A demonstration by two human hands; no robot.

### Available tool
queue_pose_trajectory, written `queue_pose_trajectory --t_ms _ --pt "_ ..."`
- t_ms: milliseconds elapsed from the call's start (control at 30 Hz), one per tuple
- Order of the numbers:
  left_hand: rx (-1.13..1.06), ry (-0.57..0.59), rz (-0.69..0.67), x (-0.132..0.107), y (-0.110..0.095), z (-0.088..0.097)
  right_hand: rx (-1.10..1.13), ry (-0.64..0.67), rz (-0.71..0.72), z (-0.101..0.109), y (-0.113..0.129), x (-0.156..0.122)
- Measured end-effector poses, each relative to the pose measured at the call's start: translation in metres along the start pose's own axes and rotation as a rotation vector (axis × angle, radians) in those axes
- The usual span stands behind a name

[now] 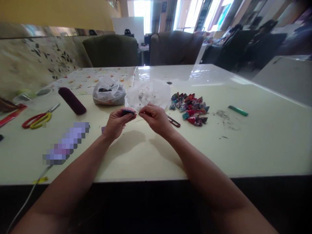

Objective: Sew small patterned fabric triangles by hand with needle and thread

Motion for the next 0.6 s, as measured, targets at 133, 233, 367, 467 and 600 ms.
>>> queue_pose_trajectory --t_ms 133,233,367,467,600 --pt "0.017 0.013 -0.019 0.0005 0.0010 0.0006 -0.004 0.019 -0.005 0.0000 0.0002 0.0002" --pt "0.022 0.013 -0.030 0.0016 0.0017 0.0013 -0.014 0.033 -0.008 -0.0002 0.0007 0.0003" --pt "0.039 0.013 -0.055 0.0026 0.0018 0.0024 -0.035 0.048 -0.013 -0.0002 0.0004 0.0005" --pt "0.089 0.032 -0.117 0.0027 0.0012 0.0032 -0.045 0.062 -0.015 -0.0005 -0.0003 0.0004" --pt "0.168 0.076 -0.209 0.0022 0.0021 0.0035 -0.043 0.087 -0.031 -0.0029 -0.0018 -0.0006"
Point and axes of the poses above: each hand's wrist, its own x-axis towards the middle knuckle, its own z-axis out of the back of the hand, y = z × x, the point moved 4 cm from there along x, towards the middle knuckle, and after that the axes turned 14 degrees about -y, right-handed, at the moved point
